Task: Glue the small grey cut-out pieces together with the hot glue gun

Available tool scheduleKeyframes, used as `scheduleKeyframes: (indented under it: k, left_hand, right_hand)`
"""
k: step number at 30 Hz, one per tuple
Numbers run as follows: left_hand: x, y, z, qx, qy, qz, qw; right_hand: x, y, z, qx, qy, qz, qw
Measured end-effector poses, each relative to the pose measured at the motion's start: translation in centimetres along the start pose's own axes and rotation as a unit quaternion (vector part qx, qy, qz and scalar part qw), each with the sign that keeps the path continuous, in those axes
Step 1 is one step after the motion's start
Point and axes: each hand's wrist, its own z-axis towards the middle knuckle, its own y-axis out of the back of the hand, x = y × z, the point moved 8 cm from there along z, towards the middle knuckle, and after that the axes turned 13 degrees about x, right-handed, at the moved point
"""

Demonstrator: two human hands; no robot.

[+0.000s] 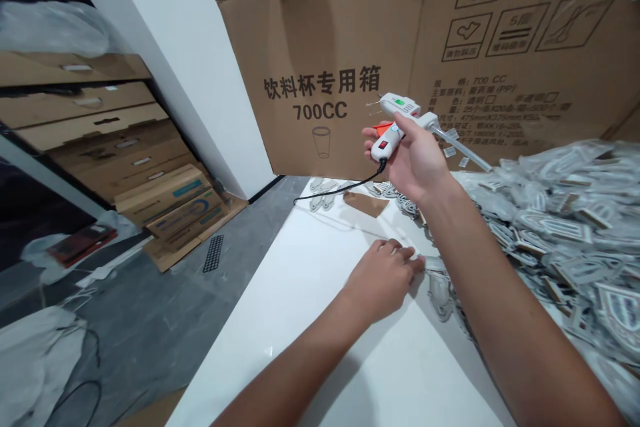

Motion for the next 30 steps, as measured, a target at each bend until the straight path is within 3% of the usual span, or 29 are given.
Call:
scheduleKeyframes:
  k: [5,10,14,16,18,21,26,30]
  left_hand:
    - [1.5,1.6,-4.2,0.010,0.073,0.044,0.996]
    - [6.3,1.4,-10.6,0.056,0.233,-0.036,0.970]
    - [11.0,1.5,-15.4,0.001,0.347,-0.079,0.934]
    - [12.5,1.5,-16.8,-0.030,0.381,-0.091,0.920]
    - [13.1,1.5,-17.6,-0.047,0.400,-0.096,0.910]
    - [13.2,1.5,-18.2,-0.055,0.410,-0.101,0.905]
    - [13.6,1.4,-19.0,-0.065,0.431,-0.105,0.894]
    - [14.4,1.0,-19.5,-0.065,0.468,-0.097,0.876]
  right_hand:
    - [0.2,-0.1,-0.1,-0.008,-0.006,-0.011,1.000]
    - [-0.6,-1.3,-0.4,-0.002,-0.030,-0.044,0.999]
    - [-2.1,-3.0,-0.7,0.047,-0.056,-0.078,0.994]
    - [-3.6,-3.7,-0.9,0.089,-0.092,-0.127,0.984]
    - [-5.5,-4.4,-1.1,0.146,-0.132,-0.211,0.957]
    - [-8.4,-5.4,-1.6,0.238,-0.172,-0.349,0.890]
    - [-11.2,-7.6,-2.9,0.356,-0.176,-0.485,0.779]
    - [-11.8,-8.6,-3.8,0.387,-0.197,-0.458,0.776]
